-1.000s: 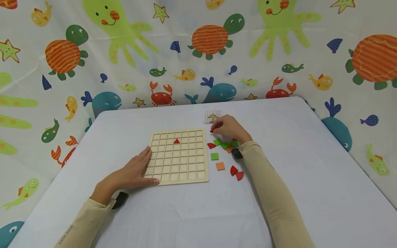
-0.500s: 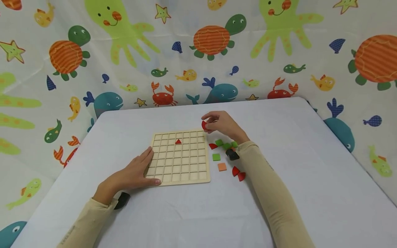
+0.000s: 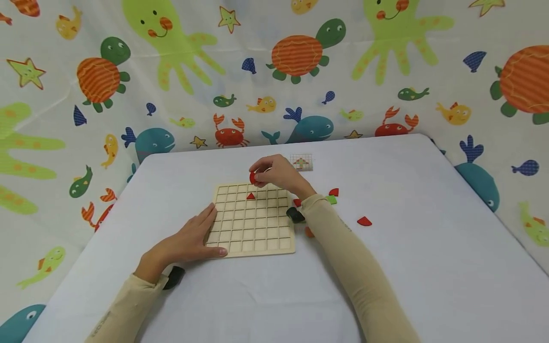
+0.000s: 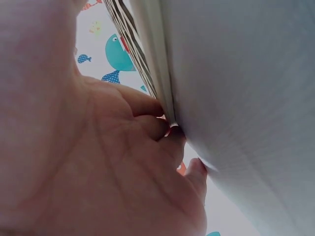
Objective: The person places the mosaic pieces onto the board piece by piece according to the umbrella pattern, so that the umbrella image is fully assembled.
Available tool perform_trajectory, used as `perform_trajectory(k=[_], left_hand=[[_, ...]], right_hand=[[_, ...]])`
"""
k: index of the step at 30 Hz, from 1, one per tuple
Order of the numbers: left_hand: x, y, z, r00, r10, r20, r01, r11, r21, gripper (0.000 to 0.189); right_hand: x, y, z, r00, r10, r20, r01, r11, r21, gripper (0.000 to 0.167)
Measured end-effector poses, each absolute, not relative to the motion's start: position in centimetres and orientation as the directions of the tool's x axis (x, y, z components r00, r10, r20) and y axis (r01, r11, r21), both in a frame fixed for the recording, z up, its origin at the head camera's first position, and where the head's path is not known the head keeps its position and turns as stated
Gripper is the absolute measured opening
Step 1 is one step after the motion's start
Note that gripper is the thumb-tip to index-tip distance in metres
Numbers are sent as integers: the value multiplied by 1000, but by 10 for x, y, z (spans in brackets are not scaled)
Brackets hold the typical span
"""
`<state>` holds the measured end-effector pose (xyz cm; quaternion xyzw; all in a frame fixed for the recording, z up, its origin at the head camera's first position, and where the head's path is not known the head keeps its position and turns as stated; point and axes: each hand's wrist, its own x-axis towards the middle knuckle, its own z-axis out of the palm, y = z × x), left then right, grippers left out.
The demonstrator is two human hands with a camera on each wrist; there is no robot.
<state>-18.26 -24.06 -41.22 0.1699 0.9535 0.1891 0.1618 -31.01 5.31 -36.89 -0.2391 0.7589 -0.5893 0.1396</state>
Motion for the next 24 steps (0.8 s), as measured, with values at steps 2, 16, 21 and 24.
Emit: perform_trajectory(k=[2, 16, 21, 24], left_hand=[[-183, -241, -412, -890, 387, -241, 266, 870, 415, 130], [-182, -243, -412, -886, 404, -229, 286, 863, 418, 124], [-183, -243, -413, -883, 411, -226, 294, 860, 417, 124], [-182, -243, -412, -883, 411, -229, 293, 861, 415, 124]], right_hand=[[-310, 42, -369, -828, -556, 69, -215, 201, -956, 26], [-305, -1, -385, -758, -652, 24, -417, 456, -786, 8], [-304, -4, -389, -754, -656, 28, -474, 515, -714, 7], [-303, -5, -389, -747, -664, 29, -493, 523, -695, 7]])
